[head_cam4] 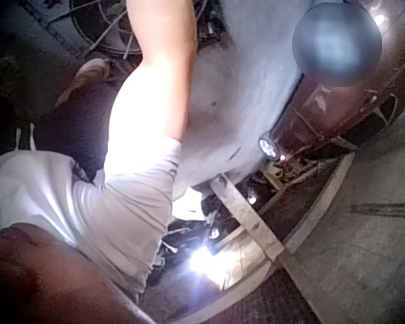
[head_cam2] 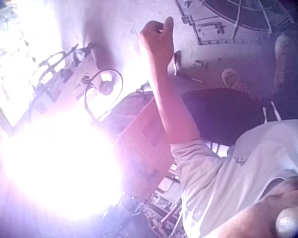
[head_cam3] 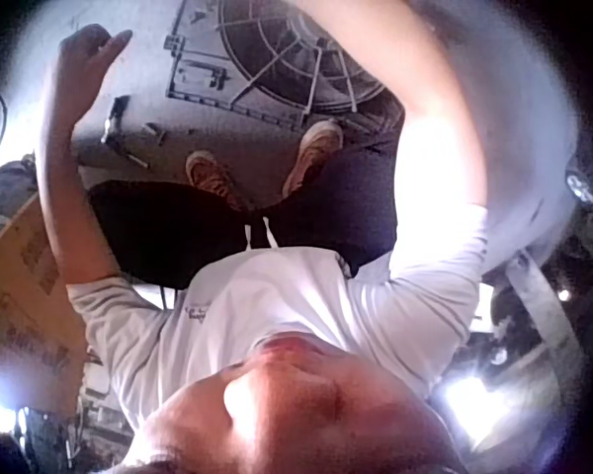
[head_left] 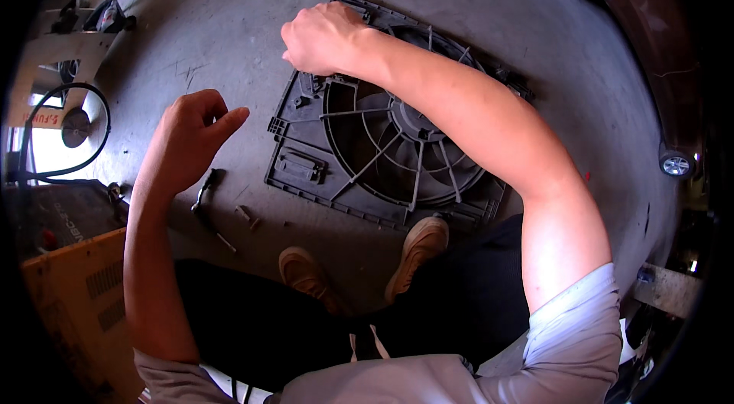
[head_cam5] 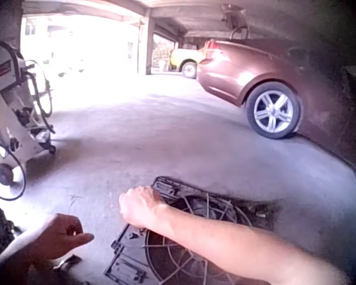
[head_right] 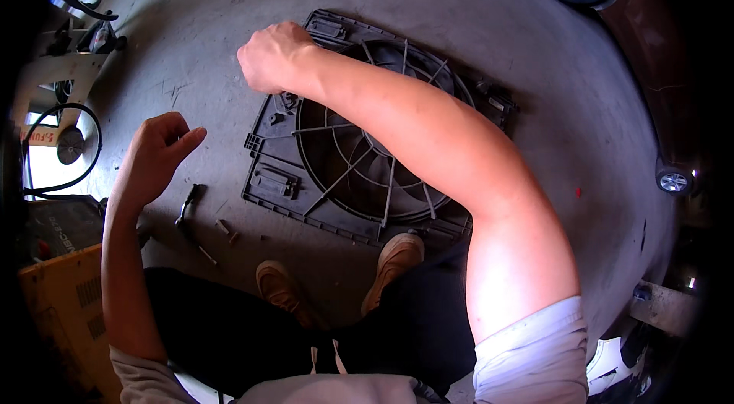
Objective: The person removes an electrical connector and screws from a radiator fan assembly using a screwdriver and pliers while sitting on a concrete floor.
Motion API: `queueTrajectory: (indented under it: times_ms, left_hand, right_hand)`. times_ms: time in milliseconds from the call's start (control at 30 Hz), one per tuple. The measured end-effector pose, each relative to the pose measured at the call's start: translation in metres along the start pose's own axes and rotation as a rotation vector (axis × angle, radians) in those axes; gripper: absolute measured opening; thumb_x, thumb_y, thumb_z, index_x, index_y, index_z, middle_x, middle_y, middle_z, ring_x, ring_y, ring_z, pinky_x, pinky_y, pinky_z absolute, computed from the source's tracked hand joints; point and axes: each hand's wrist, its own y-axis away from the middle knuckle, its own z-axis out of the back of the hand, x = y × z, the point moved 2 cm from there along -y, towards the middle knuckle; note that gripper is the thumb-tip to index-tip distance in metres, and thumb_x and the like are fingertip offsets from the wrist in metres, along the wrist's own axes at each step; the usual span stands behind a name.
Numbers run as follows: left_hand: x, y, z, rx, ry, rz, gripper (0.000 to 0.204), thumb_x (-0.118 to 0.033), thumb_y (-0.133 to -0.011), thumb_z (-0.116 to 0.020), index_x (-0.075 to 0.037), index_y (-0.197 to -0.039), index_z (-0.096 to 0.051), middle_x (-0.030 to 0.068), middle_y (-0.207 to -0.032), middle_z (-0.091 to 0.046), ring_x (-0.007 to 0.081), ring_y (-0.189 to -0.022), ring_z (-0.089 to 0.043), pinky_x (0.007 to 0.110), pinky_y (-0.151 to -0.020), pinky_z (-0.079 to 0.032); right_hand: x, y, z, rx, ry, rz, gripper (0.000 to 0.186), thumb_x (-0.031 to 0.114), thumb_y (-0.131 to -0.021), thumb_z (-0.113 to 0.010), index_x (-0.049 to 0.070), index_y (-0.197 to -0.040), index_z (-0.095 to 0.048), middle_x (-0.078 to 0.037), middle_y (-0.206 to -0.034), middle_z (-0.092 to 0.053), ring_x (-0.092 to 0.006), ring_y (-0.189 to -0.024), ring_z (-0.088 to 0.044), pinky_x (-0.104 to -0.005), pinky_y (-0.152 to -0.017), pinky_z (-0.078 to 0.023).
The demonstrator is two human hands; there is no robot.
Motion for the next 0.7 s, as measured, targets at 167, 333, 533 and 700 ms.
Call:
queueTrajectory:
  times_ms: [167,333,533,700]
  left_hand:
    - [0.001,-0.007,-0.008,0.029,0.029,-0.004,0.040,-0.033,-0.099,-0.074,0.001,-0.080,-0.062,0.0017,-0.064,-0.050,0.0104,-0.061,-0.041,0.033,-0.055,-0.036]
    - [0.005,-0.025,-0.031,0.104,-0.031,-0.007,0.038,-0.036,-0.096,-0.075,0.001,-0.094,-0.069,0.0116,-0.072,-0.063,0.0202,-0.066,-0.056,0.039,-0.063,-0.046]
    - [0.052,-0.104,-0.150,0.111,-0.170,-0.043,0.042,-0.046,-0.094,-0.072,-0.007,-0.110,-0.070,0.0211,-0.098,-0.075,0.0401,-0.095,-0.073,0.050,-0.082,-0.056]
    - [0.037,-0.149,-0.232,0.046,-0.126,-0.013,0.048,-0.046,-0.099,-0.061,-0.007,-0.125,-0.060,0.0243,-0.115,-0.074,0.0431,-0.110,-0.071,0.054,-0.092,-0.056]
  right_hand:
    - [-0.025,-0.005,-0.026,-0.219,-0.124,0.237,0.045,0.045,-0.098,-0.065,0.004,-0.117,-0.068,-0.022,-0.101,-0.075,-0.0391,-0.101,-0.074,-0.0512,-0.089,-0.059]
    - [-0.020,0.007,-0.018,-0.139,-0.116,0.102,0.042,0.041,-0.096,-0.070,0.006,-0.119,-0.066,-0.022,-0.113,-0.070,-0.0405,-0.107,-0.072,-0.0513,-0.092,-0.058]
    - [-0.003,0.020,0.007,0.047,-0.063,-0.024,0.035,0.017,-0.093,-0.066,0.009,-0.127,-0.064,-0.021,-0.123,-0.066,-0.0398,-0.114,-0.068,-0.0487,-0.097,-0.056]
    - [-0.013,0.032,-0.007,-0.054,-0.148,0.165,0.040,0.013,-0.093,-0.067,0.010,-0.132,-0.063,-0.020,-0.125,-0.064,-0.0397,-0.113,-0.068,-0.0480,-0.095,-0.057]
